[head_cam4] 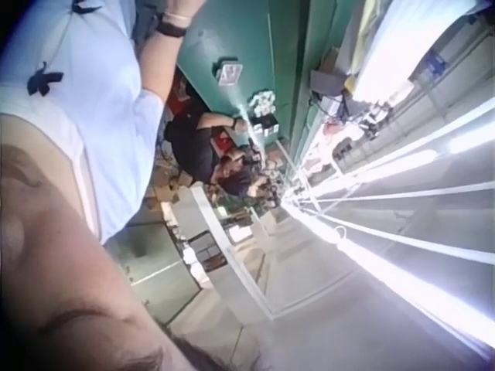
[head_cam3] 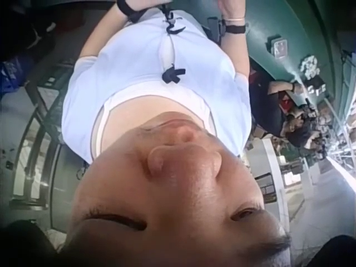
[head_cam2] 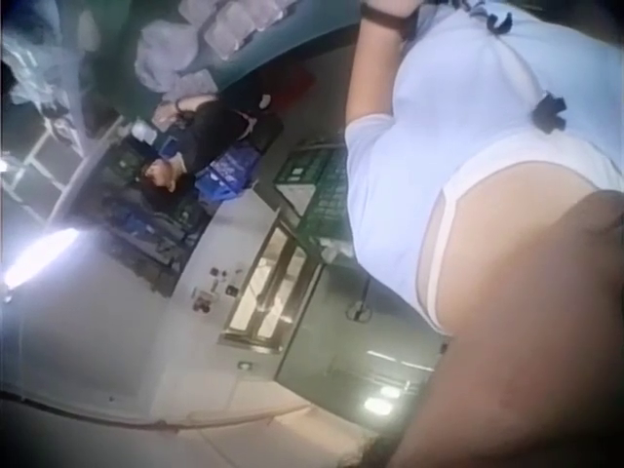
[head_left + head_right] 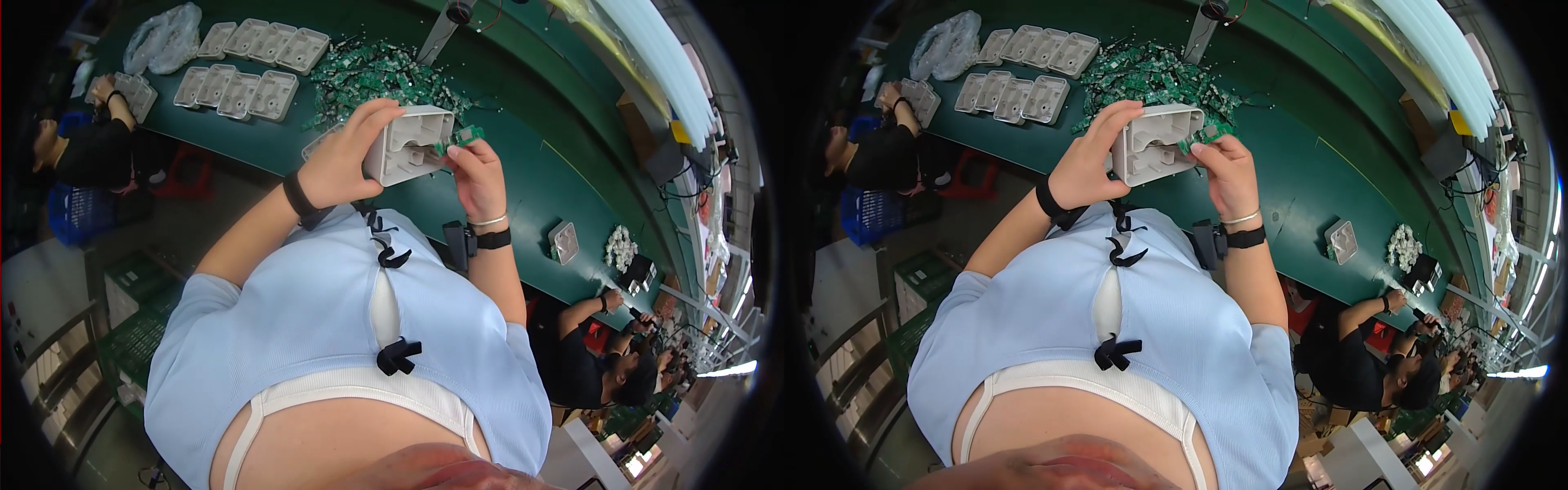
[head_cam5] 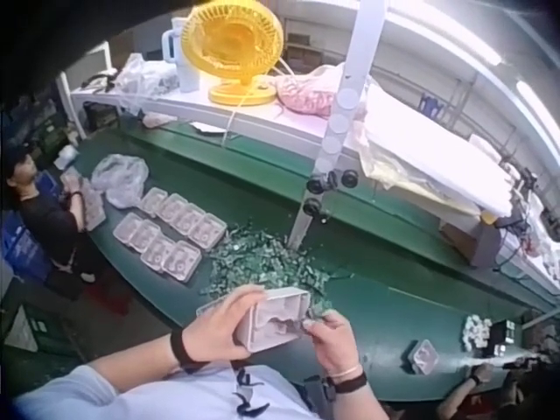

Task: The person picks up a plastic housing and a circuit board, inserts the circuit board into the housing, and presses it into place. They then set the assembled unit down and repeat the process with another set of components.

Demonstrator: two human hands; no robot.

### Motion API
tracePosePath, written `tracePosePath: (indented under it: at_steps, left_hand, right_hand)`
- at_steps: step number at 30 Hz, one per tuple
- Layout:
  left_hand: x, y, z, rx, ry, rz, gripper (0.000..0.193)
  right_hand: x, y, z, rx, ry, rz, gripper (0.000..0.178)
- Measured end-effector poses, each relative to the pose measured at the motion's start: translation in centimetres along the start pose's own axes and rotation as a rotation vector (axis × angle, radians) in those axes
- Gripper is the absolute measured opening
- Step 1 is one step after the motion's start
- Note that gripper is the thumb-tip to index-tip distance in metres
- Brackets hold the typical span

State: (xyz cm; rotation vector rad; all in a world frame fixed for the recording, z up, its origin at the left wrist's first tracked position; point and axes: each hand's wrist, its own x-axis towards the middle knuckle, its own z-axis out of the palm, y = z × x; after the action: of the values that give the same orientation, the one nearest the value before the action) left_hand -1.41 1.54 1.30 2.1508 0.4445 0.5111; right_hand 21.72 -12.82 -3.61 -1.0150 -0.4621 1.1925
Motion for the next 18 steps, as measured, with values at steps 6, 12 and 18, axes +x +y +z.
tracePosePath:
  at_steps: [6, 12, 18]
  left_hand:
    - [-0.1, -0.6, -1.0, 0.030, 0.036, 0.009, 0.095]
    - [-0.9, -1.1, -0.8, 0.018, 0.120, 0.123, 0.096]
    - [-2.2, -1.5, -2.2, -0.091, 0.121, 0.001, 0.098]
  right_hand:
    - [-0.9, -1.3, 2.3, -0.062, -0.108, 0.007, 0.026]
    - [-1.4, -1.7, 5.9, -0.677, -0.227, -0.051, 0.032]
    - [-1.7, -1.1, 7.2, -0.772, -0.313, -0.200, 0.027]
